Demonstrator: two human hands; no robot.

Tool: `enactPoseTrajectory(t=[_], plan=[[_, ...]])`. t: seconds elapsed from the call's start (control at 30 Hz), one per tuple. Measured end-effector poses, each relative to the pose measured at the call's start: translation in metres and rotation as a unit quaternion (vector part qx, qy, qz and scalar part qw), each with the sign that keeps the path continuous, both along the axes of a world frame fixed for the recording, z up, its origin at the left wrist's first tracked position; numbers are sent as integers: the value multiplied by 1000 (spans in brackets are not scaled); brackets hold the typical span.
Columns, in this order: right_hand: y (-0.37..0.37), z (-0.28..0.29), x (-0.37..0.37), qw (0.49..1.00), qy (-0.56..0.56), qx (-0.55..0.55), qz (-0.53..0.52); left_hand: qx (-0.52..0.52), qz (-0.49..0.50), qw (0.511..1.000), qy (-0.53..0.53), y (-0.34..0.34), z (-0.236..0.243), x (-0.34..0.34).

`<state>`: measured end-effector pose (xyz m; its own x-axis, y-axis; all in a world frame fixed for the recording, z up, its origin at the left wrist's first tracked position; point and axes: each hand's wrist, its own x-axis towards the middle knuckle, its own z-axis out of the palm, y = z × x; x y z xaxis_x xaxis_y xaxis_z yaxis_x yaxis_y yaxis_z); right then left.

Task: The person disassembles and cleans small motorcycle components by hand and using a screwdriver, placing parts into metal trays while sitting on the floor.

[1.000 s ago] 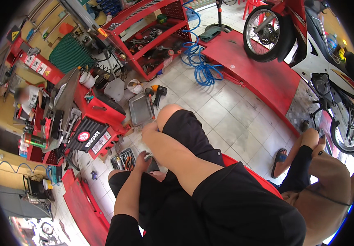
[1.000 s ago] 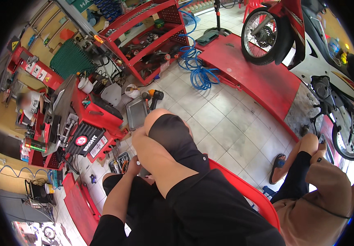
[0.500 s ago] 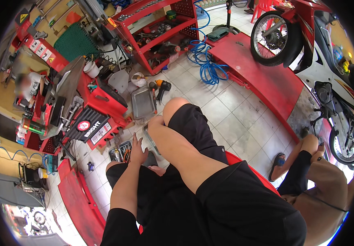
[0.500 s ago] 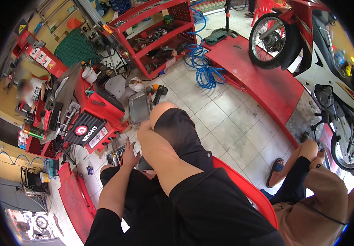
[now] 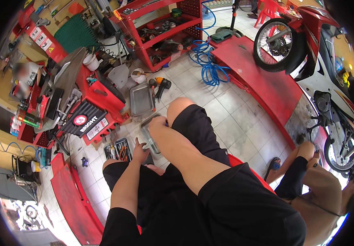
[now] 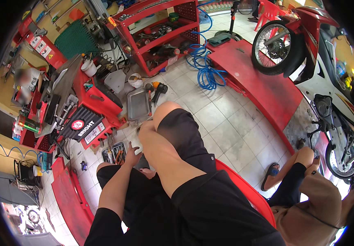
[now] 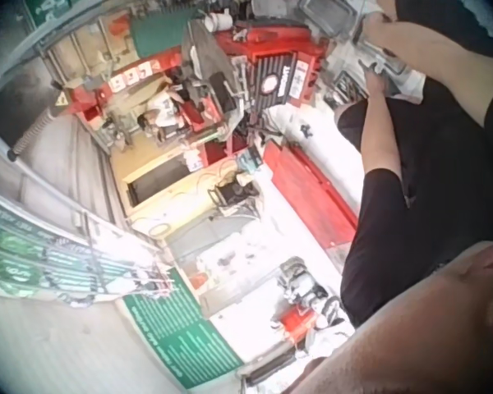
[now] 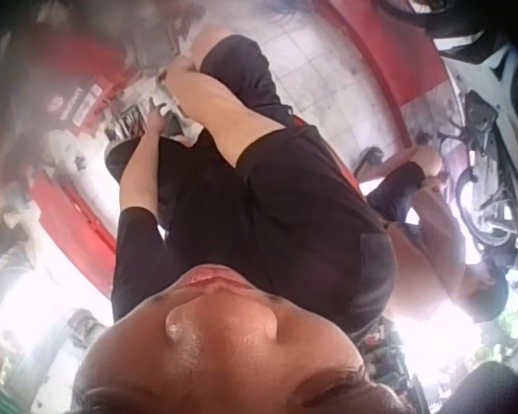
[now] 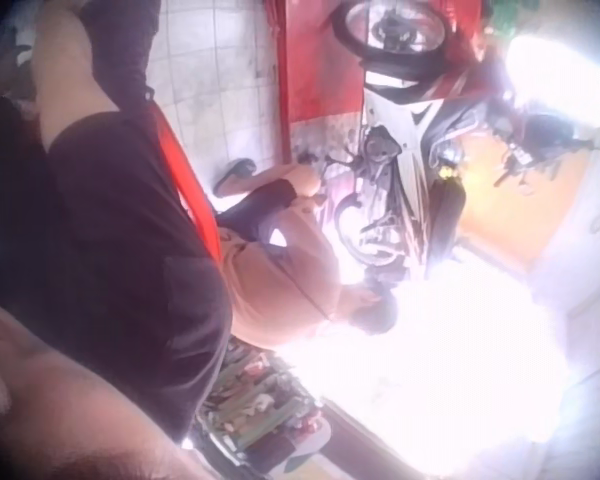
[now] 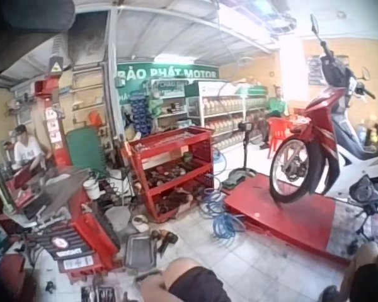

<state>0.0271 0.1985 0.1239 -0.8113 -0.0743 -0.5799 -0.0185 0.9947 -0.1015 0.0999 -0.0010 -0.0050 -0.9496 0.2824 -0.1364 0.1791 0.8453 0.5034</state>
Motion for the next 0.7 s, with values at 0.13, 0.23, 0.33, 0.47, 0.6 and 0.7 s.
enactPoseTrajectory(t=[0.13,0.23,0.33,0.47,0.6,0.7], plan=[[3,-5,-1,1000,-2,13,4,19,12,1000,-1,6,-3,0],[5,-4,-2,1000,3,13,14,15,27,999,12,5,-4,-1],[5,7,1,999,25,16,43,24,40,999,24,-2,-4,-2],[4,14,4,994,59,40,82,-10,44,996,80,5,3,1],[0,2,-2,979,106,130,120,-21,48,991,120,9,13,-2],[-7,5,-8,981,90,124,116,-79,60,982,158,0,23,-5]])
